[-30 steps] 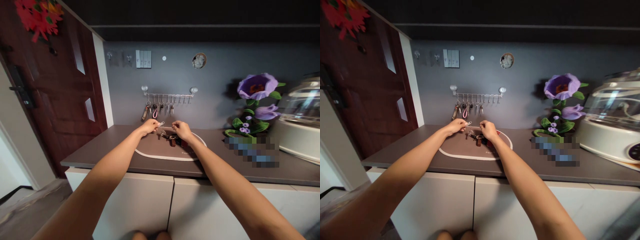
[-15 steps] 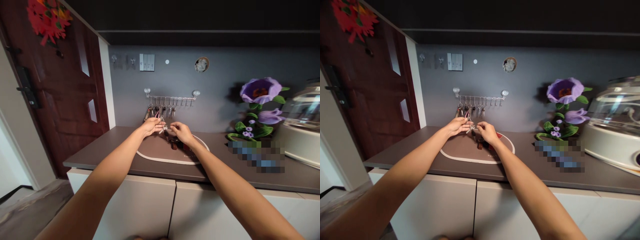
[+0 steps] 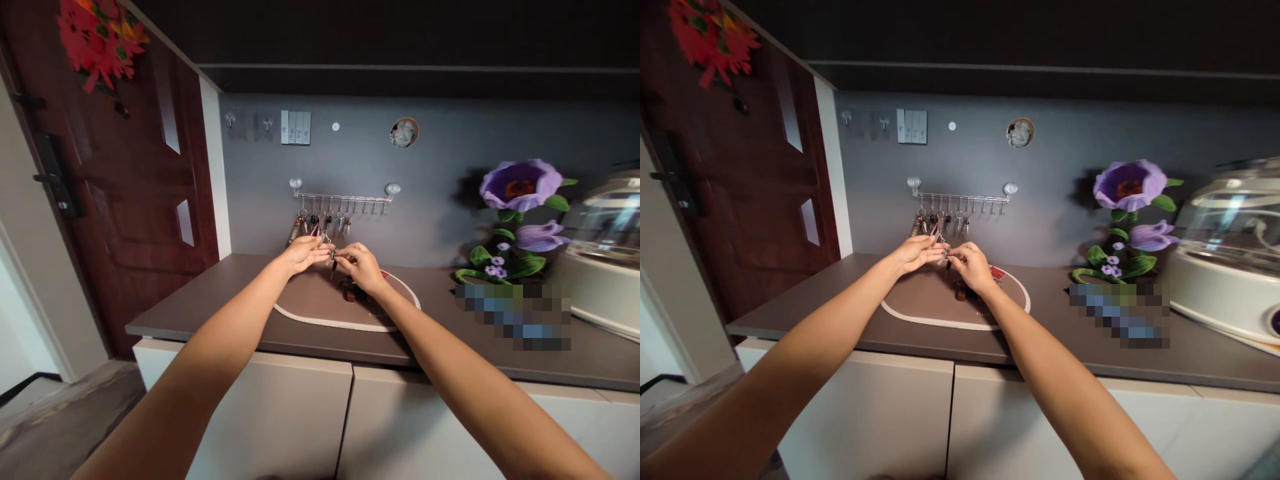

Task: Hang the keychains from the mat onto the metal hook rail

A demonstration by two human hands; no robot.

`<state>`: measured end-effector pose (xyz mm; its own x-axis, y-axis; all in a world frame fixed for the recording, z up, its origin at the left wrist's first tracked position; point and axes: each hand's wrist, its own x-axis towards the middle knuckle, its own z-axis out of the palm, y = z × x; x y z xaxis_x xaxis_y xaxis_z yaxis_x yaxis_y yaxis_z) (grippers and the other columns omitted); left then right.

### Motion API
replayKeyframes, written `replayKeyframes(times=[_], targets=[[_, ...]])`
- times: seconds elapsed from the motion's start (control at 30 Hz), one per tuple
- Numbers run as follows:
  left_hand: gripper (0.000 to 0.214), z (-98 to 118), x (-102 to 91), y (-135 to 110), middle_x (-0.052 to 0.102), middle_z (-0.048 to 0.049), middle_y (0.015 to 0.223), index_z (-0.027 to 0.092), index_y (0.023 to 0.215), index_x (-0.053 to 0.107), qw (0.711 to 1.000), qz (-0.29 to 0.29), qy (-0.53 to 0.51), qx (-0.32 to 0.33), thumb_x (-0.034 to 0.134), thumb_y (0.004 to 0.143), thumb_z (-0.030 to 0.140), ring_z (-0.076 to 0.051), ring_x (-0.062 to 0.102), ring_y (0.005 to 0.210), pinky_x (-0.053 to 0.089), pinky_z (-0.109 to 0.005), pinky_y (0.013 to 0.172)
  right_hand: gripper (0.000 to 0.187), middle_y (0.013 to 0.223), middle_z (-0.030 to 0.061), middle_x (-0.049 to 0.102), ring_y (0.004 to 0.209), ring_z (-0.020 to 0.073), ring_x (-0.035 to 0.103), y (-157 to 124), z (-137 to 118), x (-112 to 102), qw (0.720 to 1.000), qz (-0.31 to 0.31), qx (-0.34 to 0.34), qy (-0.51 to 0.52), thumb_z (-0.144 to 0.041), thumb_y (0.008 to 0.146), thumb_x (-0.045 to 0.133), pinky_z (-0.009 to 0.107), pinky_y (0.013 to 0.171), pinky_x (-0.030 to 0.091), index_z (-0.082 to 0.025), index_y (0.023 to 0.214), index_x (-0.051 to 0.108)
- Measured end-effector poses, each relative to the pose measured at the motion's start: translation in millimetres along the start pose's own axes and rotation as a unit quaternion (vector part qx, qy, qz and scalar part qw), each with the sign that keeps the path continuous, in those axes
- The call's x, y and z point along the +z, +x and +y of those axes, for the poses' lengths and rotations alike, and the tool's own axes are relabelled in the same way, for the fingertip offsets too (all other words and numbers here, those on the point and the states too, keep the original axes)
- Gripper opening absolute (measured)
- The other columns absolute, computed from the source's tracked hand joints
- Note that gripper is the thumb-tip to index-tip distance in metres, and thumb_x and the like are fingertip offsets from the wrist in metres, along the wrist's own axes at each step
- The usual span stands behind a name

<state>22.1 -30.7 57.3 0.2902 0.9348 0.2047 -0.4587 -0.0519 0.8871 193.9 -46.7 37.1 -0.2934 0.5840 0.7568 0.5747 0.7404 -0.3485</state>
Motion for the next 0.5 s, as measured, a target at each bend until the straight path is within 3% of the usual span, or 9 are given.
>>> replayKeyframes(times=[0.23,0.5], targets=[[0.006,-2.6,-1.1,1.7,0.061,-0.0228,0.098,0.008,0.082,0.047,1.000,-0.018,-0.001,-0.004,0.046,0.083,0.014,-0.024,0.060,0.096,0.039,-0.047,0.093,0.021,0.080,0.0041,0.055,0.072,0.0128,0.053,-0.5,1.9,2.0,0.999,0.018,0.028,-0.015,-0.035,0.074,0.056,0.027,0.071,0.045,-0.018,0.083,0.065],[0.008,-3.6,-0.3,1.4,0.060,-0.0239,0.098,0.007,0.085,0.046,1.000,-0.026,0.008,0.006,0.042,0.085,0.014,-0.025,0.060,0.096,0.042,-0.045,0.091,0.015,0.084,0.0048,0.053,0.078,0.0133,0.053,-0.2,2.3,1.5,0.999,0.026,0.037,-0.011,-0.026,0.075,0.053,0.027,0.074,0.044,-0.018,0.079,0.065]])
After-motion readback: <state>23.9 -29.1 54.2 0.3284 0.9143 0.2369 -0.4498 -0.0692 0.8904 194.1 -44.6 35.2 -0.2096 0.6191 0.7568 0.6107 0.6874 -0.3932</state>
